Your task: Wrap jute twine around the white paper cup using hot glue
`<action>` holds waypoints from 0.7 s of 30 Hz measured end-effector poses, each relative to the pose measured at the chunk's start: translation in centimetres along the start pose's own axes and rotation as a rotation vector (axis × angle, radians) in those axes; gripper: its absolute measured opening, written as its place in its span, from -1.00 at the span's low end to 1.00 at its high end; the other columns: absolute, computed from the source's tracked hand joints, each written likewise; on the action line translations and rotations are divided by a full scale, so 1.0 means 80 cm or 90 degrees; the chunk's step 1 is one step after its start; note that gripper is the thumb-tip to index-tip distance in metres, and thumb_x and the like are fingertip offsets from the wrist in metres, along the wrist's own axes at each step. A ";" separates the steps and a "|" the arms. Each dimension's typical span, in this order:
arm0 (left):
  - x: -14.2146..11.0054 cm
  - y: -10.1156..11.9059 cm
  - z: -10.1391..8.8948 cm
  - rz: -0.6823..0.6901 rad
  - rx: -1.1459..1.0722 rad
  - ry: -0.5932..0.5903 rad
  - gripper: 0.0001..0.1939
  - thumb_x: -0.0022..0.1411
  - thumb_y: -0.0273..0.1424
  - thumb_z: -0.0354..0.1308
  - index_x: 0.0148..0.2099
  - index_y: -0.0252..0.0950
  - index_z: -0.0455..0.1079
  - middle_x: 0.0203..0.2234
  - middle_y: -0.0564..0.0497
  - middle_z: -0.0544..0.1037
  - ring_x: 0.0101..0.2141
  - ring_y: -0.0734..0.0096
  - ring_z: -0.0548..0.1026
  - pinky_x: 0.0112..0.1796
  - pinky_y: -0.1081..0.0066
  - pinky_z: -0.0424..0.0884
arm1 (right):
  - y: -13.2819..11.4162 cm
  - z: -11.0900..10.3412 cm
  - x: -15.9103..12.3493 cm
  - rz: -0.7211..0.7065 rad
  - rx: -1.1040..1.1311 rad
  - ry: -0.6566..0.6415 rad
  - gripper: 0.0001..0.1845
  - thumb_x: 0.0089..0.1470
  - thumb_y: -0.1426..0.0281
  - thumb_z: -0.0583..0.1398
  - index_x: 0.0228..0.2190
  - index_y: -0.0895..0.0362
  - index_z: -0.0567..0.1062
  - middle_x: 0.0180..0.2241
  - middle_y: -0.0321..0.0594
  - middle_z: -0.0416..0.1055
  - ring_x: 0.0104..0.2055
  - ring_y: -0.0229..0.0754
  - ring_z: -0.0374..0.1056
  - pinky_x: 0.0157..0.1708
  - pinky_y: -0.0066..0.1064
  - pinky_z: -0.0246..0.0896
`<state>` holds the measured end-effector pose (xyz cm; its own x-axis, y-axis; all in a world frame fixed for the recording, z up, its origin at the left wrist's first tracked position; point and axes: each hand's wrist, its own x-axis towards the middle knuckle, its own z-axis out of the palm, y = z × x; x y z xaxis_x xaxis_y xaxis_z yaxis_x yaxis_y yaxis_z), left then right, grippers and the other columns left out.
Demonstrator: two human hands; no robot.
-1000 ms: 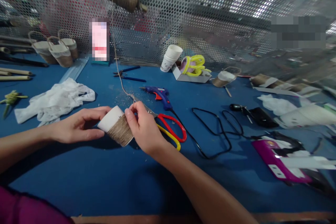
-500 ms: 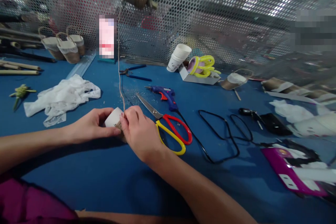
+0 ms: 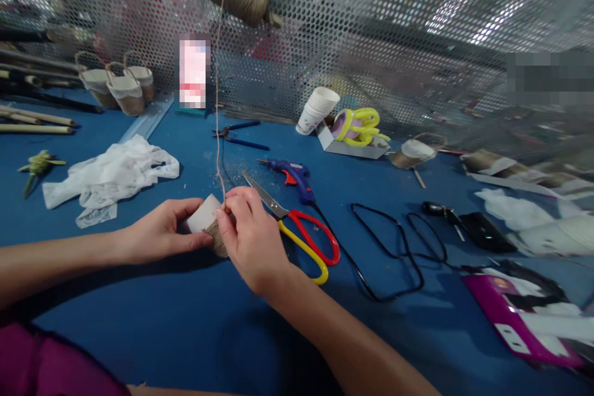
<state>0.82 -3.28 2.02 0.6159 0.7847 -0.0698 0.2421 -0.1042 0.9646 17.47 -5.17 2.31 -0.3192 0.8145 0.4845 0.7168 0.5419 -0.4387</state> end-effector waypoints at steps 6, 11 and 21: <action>-0.001 -0.005 0.001 0.028 0.044 0.018 -0.81 0.03 -0.41 0.08 -0.27 -0.40 0.29 -0.46 0.05 0.35 -0.44 0.46 0.28 -0.39 0.45 0.28 | 0.004 0.006 -0.003 0.011 0.034 0.013 -0.93 0.09 0.44 0.03 -0.43 0.09 0.19 -0.23 -0.06 0.26 -0.15 -0.16 0.26 -0.17 -0.24 0.24; -0.001 0.000 0.002 0.025 -0.013 -0.012 -0.80 0.05 -0.38 0.07 -0.27 -0.40 0.27 -0.48 0.07 0.32 -0.46 0.49 0.25 -0.41 0.47 0.25 | 0.004 0.006 -0.005 0.006 0.025 0.006 -0.94 0.09 0.44 0.03 -0.42 0.09 0.20 -0.21 -0.06 0.26 -0.13 -0.15 0.25 -0.16 -0.22 0.23; 0.003 0.003 0.004 -0.015 -0.153 0.006 -0.87 0.02 -0.41 0.03 -0.38 -0.40 0.26 -0.55 0.12 0.23 -0.50 0.54 0.20 -0.44 0.51 0.17 | 0.002 0.008 -0.004 -0.018 0.010 0.009 -0.94 0.08 0.44 0.04 -0.43 0.11 0.22 -0.22 -0.04 0.27 -0.12 -0.13 0.24 -0.15 -0.23 0.22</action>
<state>1.25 -3.31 2.13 0.6053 0.7907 -0.0919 0.0699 0.0622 0.9956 17.31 -5.26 1.62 -0.3302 0.7954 0.5083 0.6978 0.5683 -0.4360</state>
